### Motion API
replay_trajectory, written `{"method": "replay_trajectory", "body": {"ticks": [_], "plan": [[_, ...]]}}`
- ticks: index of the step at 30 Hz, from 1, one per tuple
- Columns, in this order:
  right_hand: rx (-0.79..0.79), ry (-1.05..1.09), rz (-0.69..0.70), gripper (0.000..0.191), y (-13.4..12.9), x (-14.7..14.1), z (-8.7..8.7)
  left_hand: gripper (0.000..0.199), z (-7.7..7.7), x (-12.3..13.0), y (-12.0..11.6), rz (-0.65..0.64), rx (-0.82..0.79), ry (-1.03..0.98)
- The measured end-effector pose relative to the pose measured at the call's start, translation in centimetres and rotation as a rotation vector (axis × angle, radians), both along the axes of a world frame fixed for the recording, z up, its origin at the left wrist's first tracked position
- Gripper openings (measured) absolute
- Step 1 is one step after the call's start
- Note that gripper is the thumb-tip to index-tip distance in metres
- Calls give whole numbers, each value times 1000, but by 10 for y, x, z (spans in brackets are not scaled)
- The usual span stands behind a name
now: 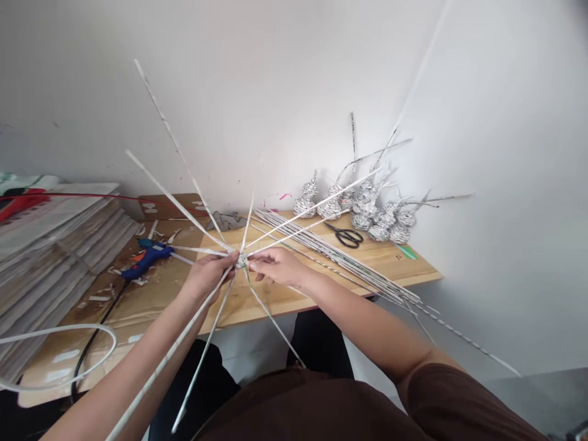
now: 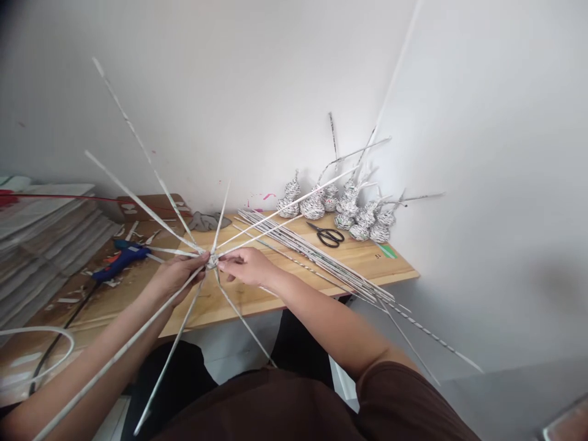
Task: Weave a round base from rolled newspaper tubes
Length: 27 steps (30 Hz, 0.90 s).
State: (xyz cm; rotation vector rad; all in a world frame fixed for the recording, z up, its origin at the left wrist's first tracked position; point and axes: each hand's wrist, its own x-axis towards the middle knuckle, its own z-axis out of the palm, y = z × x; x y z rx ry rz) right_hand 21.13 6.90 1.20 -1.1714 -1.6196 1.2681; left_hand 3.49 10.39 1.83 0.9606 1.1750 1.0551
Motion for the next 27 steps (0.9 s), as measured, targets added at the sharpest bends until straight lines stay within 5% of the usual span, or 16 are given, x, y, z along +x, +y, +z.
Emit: {"method": "replay_trajectory", "body": {"ticks": [5,10,14,18,21,27], "plan": [[56,182,-43,38,23,-3,14,38,19,14,13,-38,111,-110],[-19,238,-159,37,47,-6,7,36,10,17,27,-20,124,-117],[-20,225,-108,39,62,-5,-1,31,8,15,41,-22,84,-149],[14,198,2,43,77,-2,7,34,23,12,60,-113,71,-143],[39,233,-65,44,89,-5,11,36,30,14,75,-178,66,-122],[28,327,-293,42,107,-11,-15,36,4,27,91,-71,59,-93]]}}
